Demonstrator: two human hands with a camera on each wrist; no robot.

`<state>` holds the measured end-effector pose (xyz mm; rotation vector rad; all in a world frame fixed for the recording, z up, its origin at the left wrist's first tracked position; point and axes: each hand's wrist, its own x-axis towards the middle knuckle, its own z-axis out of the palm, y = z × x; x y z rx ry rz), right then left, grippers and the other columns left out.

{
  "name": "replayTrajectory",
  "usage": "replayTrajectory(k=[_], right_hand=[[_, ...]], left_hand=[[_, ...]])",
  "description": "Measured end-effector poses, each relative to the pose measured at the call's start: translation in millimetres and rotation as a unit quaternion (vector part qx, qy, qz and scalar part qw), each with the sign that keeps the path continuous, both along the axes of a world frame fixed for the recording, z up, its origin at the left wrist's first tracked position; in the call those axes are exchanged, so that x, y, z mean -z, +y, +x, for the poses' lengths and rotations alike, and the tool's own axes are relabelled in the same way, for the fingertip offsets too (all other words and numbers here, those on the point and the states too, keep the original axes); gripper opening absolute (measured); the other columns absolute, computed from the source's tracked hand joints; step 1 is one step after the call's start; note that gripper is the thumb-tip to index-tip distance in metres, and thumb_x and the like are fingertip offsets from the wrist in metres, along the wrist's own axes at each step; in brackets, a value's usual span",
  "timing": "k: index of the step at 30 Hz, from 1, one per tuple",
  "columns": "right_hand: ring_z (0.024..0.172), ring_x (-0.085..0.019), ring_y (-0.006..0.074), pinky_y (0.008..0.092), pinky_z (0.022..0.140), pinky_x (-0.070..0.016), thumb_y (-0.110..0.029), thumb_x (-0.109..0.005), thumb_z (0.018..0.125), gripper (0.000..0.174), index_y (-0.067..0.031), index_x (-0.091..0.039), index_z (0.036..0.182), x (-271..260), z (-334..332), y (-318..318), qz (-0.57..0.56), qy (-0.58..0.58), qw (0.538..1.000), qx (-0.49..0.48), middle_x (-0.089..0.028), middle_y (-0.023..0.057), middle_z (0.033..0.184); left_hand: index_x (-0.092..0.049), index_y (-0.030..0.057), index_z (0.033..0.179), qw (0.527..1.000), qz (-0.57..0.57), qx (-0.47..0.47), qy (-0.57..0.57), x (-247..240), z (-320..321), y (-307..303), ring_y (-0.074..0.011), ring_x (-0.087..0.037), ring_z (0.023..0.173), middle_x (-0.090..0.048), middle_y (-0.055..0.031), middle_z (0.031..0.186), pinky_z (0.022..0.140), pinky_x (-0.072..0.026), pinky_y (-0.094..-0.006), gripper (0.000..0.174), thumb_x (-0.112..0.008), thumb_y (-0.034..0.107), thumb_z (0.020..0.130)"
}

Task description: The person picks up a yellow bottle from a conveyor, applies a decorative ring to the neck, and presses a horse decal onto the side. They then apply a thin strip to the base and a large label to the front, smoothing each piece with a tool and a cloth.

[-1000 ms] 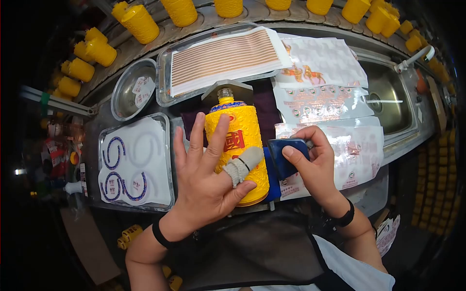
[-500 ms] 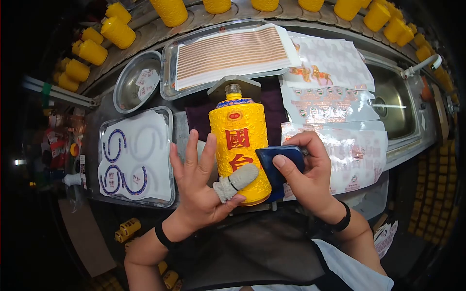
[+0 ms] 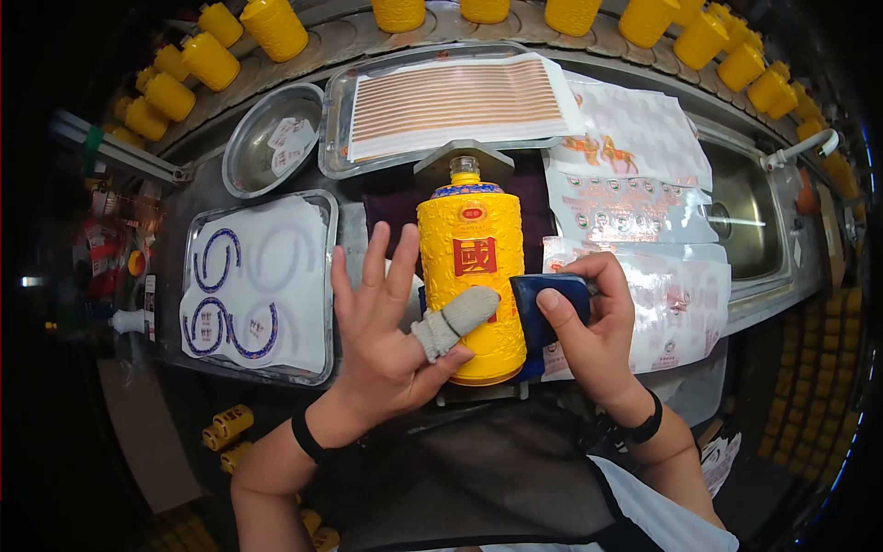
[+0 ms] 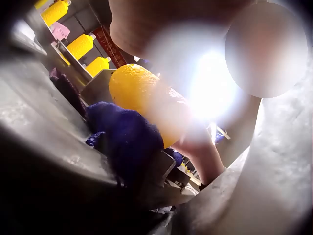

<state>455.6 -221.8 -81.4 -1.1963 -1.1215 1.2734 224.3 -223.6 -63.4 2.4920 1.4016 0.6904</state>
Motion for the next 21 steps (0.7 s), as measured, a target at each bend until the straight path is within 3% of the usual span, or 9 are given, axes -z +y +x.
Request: replayTrajectory(k=[4,11,21], right_hand=[[0.080,-0.057,0.0047,0.0201,0.069,-0.0491,-0.011,-0.070,0.090,0.026,-0.0021,-0.050,0.104,1.4,1.4,-0.2,0.008,-0.030,1.000,-0.001,-0.057,0.0028,0.093],[0.080,-0.055,0.0047,0.0205,0.070,-0.0482,-0.011,-0.071,0.090,0.026,-0.0021,-0.050,0.103,1.8,2.4,-0.9,-0.012,-0.026,1.000,-0.002,-0.057,0.0028,0.092],[0.077,-0.055,0.0035,0.0189,0.068,-0.0475,-0.010,-0.070,0.090,0.025,-0.0026,-0.050,0.103,2.6,1.9,-0.3,0.011,-0.029,1.000,0.004,-0.057,0.0012,0.089]], left_hand=[[-0.073,0.0274,0.116,1.000,0.021,0.019,0.001,0.6,1.4,12.8,-0.0457,-0.028,0.142,-0.031,-0.0255,0.154,0.112,-0.0059,-0.0651,0.032,-0.063,0.042,0.089],[-0.072,0.0217,0.119,0.996,-0.041,-0.027,-0.074,18.0,-11.0,-2.7,-0.0453,-0.028,0.142,-0.030,-0.0266,0.154,0.112,-0.0061,-0.0642,0.034,-0.060,0.039,0.093],[-0.072,0.0270,0.118,1.000,0.023,0.007,-0.010,-1.6,-2.3,17.0,-0.0444,-0.031,0.141,-0.032,-0.0241,0.154,0.112,-0.0101,-0.0636,0.034,-0.062,0.043,0.091]])
